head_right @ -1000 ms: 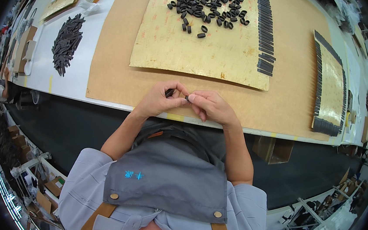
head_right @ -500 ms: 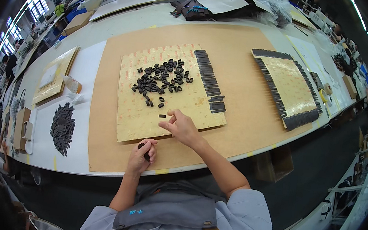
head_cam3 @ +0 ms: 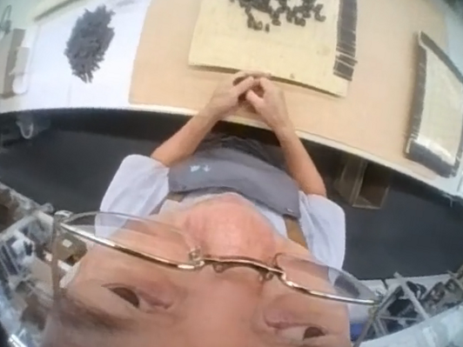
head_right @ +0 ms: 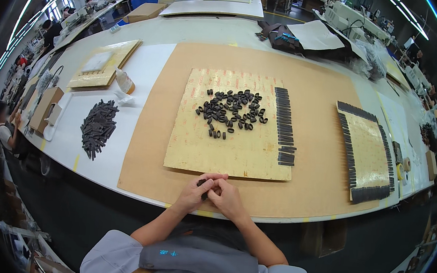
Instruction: Assembling small black hardware components at a workshop station.
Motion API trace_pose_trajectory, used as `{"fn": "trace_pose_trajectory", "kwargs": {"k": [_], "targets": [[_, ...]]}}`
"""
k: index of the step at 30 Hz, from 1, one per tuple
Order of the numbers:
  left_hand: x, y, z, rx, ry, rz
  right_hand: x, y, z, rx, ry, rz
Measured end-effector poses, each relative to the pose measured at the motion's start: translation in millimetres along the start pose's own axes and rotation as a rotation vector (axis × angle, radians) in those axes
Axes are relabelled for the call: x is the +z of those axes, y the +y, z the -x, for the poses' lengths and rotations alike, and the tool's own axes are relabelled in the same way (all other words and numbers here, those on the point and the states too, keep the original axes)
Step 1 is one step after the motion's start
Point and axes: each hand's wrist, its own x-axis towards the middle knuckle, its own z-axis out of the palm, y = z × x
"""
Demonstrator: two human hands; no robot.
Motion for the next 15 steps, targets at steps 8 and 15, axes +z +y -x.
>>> {"fn": "trace_pose_trajectory", "kwargs": {"k": [8, 15], "targets": [[-2.8, -2.8, 5.5, -0.017, 0.180, -0.235, -5.4, 2.0, -1.6, -0.025, 0.251, -0.396], [-2.8, 0.0, 12.7, -0.087, 0.092, -0.214, -26.5, -2.1, 7.4, 0.092, 0.073, -0.426]]}}
